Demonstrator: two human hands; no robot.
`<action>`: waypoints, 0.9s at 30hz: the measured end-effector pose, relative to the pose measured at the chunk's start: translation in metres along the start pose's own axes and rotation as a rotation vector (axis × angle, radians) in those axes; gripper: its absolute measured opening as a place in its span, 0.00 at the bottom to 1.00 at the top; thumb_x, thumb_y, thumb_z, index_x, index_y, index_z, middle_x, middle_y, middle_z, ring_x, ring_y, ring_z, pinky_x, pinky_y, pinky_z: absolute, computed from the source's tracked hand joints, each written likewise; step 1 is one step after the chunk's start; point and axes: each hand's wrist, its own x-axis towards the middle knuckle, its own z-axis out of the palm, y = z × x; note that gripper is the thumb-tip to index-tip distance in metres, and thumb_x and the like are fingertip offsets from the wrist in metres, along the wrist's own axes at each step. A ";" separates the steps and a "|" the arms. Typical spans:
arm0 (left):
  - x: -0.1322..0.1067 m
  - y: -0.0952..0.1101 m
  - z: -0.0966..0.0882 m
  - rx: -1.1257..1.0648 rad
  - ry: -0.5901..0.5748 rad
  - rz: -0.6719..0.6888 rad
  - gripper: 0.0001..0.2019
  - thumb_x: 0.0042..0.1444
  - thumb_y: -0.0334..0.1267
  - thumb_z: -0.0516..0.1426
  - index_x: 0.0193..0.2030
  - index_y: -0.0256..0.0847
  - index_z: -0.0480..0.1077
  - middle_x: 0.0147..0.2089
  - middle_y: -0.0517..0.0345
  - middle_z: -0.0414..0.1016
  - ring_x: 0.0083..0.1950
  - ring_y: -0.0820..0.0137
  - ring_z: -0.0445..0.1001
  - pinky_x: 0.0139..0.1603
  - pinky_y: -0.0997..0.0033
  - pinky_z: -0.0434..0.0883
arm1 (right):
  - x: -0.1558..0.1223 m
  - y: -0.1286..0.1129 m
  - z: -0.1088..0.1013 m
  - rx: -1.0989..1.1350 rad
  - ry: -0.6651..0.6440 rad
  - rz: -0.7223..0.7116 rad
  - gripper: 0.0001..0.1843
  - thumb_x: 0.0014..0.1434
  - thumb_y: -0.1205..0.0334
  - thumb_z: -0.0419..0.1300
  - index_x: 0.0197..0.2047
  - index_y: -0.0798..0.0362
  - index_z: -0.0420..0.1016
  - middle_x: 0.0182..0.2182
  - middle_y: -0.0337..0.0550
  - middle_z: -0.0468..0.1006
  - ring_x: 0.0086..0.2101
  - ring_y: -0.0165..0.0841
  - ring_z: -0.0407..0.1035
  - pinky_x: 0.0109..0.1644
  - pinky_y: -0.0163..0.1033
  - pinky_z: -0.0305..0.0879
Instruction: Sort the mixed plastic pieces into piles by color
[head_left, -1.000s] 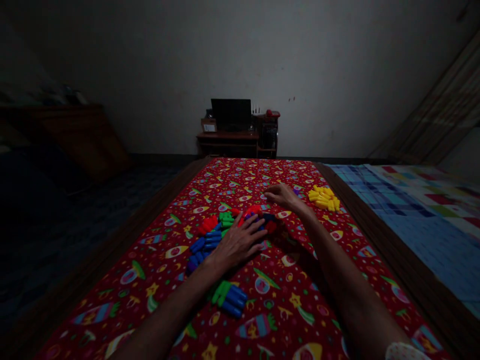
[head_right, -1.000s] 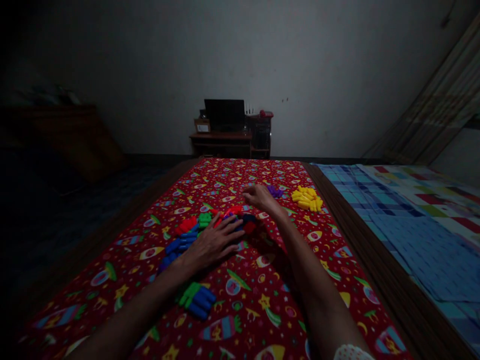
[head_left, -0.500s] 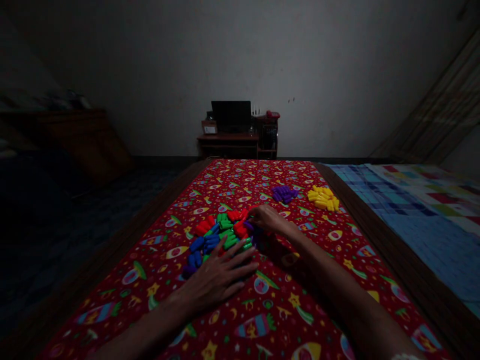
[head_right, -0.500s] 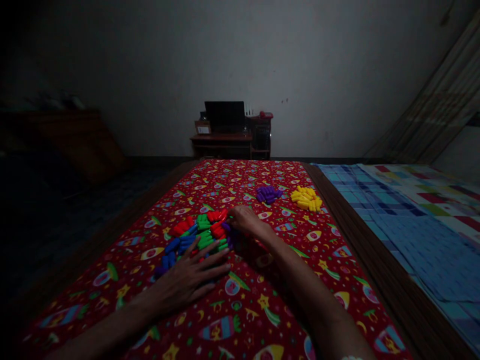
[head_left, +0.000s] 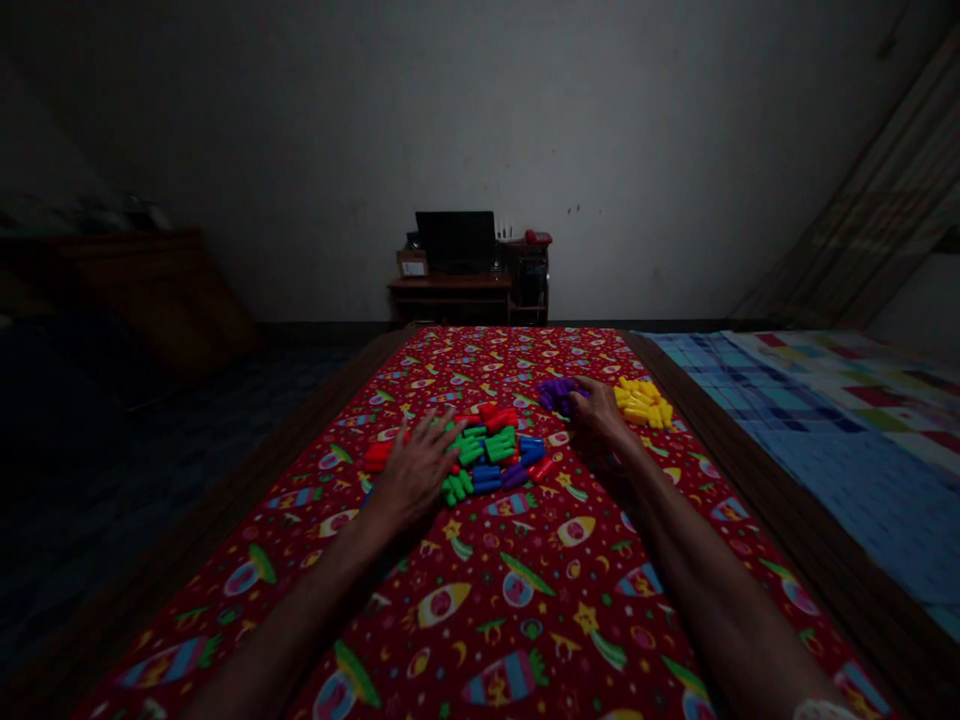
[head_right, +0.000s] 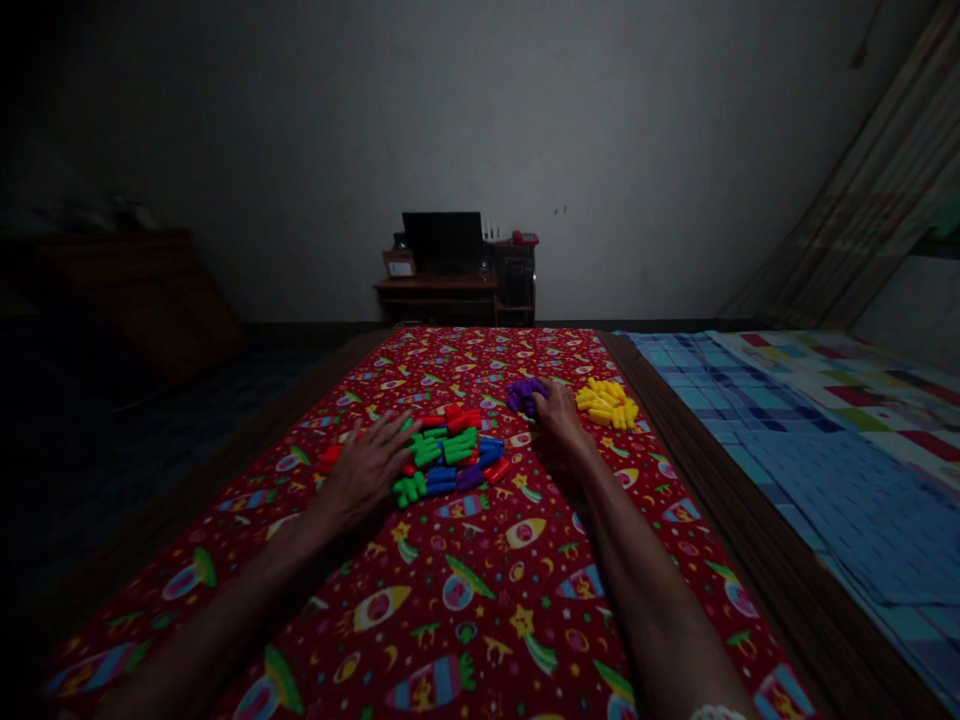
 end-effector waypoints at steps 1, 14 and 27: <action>-0.013 -0.012 -0.001 -0.007 0.006 -0.093 0.24 0.68 0.45 0.40 0.69 0.51 0.55 0.71 0.55 0.56 0.73 0.56 0.48 0.69 0.40 0.45 | 0.000 -0.004 -0.003 0.000 0.005 -0.014 0.21 0.56 0.64 0.53 0.51 0.58 0.77 0.45 0.51 0.80 0.44 0.38 0.72 0.50 0.39 0.64; -0.035 -0.014 0.043 -0.278 0.025 -0.361 0.42 0.52 0.59 0.57 0.70 0.46 0.51 0.73 0.43 0.44 0.71 0.44 0.49 0.66 0.42 0.56 | -0.090 -0.113 0.008 -0.512 -0.618 -0.574 0.12 0.57 0.67 0.56 0.42 0.55 0.79 0.40 0.52 0.79 0.40 0.37 0.70 0.39 0.36 0.60; -0.028 -0.001 0.010 -0.034 0.030 -0.108 0.17 0.54 0.54 0.59 0.42 0.43 0.72 0.47 0.49 0.71 0.50 0.56 0.68 0.51 0.55 0.68 | 0.001 -0.036 -0.037 -0.310 -0.400 -0.146 0.23 0.62 0.50 0.53 0.22 0.57 0.71 0.18 0.37 0.63 0.22 0.26 0.55 0.28 0.35 0.45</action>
